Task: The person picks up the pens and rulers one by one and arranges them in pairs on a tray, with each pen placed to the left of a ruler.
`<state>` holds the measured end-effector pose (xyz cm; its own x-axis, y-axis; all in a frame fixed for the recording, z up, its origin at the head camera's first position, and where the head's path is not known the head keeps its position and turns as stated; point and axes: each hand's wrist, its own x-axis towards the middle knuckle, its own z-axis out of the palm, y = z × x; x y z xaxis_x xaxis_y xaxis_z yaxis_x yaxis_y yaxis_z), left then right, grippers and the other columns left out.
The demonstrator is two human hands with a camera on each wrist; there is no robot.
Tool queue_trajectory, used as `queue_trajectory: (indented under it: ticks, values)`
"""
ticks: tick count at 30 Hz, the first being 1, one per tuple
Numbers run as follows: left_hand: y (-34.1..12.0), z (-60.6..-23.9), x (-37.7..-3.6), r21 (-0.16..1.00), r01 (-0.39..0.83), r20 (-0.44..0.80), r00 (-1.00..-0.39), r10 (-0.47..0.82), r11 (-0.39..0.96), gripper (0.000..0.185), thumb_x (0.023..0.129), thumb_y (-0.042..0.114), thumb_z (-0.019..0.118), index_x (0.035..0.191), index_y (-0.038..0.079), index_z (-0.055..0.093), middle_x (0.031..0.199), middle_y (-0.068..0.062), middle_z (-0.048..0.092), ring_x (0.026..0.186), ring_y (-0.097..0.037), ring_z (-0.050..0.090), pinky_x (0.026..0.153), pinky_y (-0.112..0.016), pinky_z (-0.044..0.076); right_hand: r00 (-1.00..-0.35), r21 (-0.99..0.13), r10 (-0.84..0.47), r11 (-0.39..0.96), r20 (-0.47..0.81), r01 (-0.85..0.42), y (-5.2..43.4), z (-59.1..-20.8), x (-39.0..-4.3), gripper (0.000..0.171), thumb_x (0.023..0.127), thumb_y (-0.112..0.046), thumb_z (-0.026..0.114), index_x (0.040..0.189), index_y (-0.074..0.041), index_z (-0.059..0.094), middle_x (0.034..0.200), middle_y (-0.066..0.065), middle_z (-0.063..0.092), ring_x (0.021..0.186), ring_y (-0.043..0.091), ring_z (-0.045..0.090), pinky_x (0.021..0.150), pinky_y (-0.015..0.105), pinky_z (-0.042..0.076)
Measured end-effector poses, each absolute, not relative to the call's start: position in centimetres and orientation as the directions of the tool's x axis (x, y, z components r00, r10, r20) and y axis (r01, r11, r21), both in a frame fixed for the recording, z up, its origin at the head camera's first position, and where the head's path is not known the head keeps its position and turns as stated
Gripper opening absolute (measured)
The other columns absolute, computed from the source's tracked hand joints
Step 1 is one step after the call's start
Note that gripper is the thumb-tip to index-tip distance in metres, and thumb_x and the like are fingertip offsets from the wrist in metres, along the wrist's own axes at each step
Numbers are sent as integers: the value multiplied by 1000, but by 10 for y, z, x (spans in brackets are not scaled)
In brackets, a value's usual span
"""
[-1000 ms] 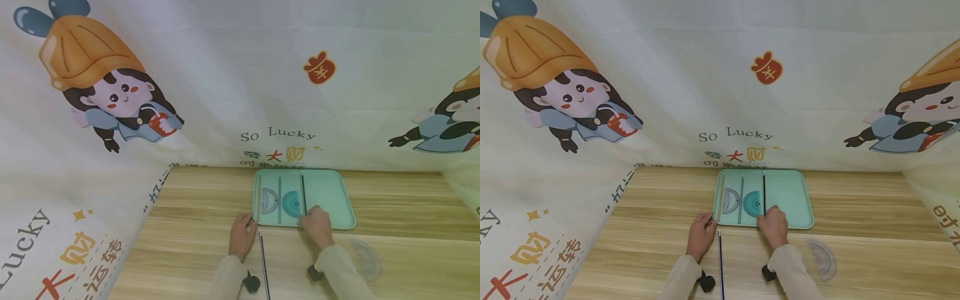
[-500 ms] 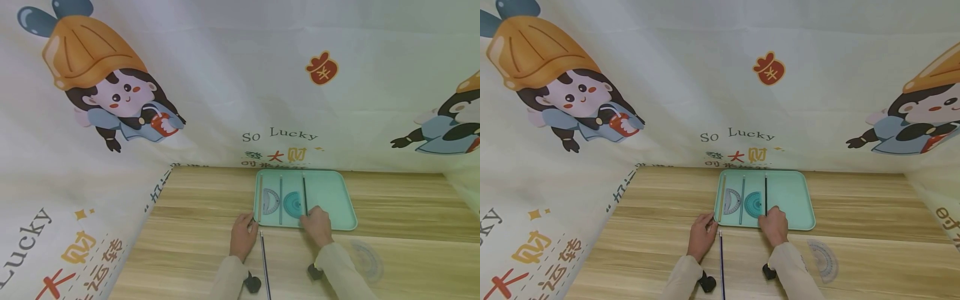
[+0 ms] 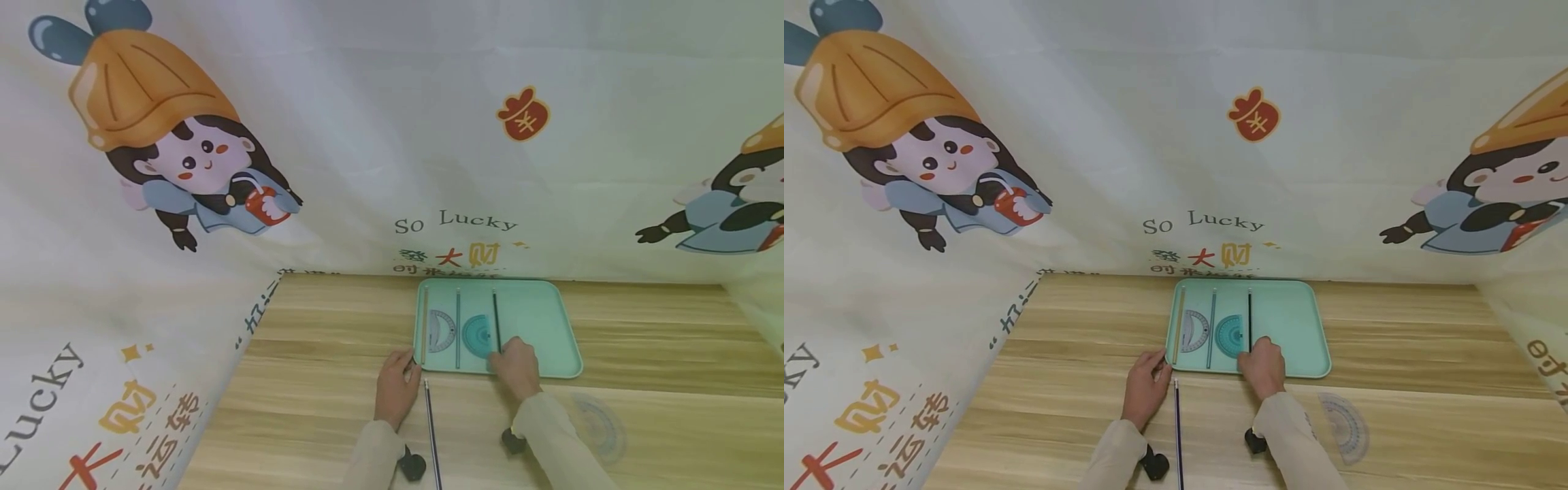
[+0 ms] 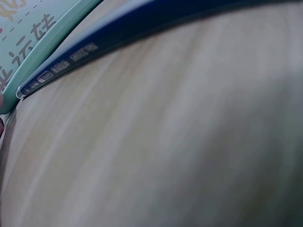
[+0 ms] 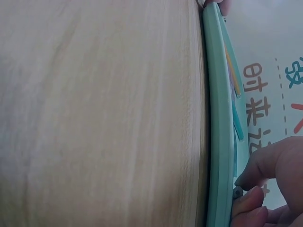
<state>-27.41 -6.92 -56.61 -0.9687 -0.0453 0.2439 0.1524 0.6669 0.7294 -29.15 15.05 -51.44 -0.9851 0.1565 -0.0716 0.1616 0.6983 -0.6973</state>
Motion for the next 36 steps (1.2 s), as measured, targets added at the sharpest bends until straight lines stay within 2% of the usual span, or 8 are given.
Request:
queue_trajectory:
  ticks: [12, 30, 36]
  values:
    - [-69, -566, -274, 736, 136, 227, -973, -53, 663, 36, 92, 18, 61, 124, 1, 60, 112, -5, 64, 103, -18, 61, 92, -33, 54, -985, -653, 140, 737, -101, 172, 150, -512, -294, 30, 76, -5, 50, 55, -16, 31, 50, -5, 28, 46, 11, 31, 37, 20, 29]
    - [-70, -568, -273, 719, 151, 243, -969, -41, 678, 36, 92, 18, 61, 123, 0, 61, 112, -7, 64, 104, -19, 61, 93, -34, 54, -990, -638, 116, 757, -82, 141, 148, -511, -291, 29, 75, -1, 49, 56, -15, 33, 49, -4, 31, 45, 11, 33, 36, 20, 29]
    - [-70, -567, -274, 720, 150, 241, -970, -41, 678, 36, 92, 18, 61, 123, 0, 61, 113, -8, 64, 106, -21, 61, 95, -35, 53, -987, -626, 126, 764, -97, 158, 145, -507, -290, 26, 75, 1, 50, 56, -13, 37, 50, -1, 37, 46, 13, 37, 36, 21, 32]
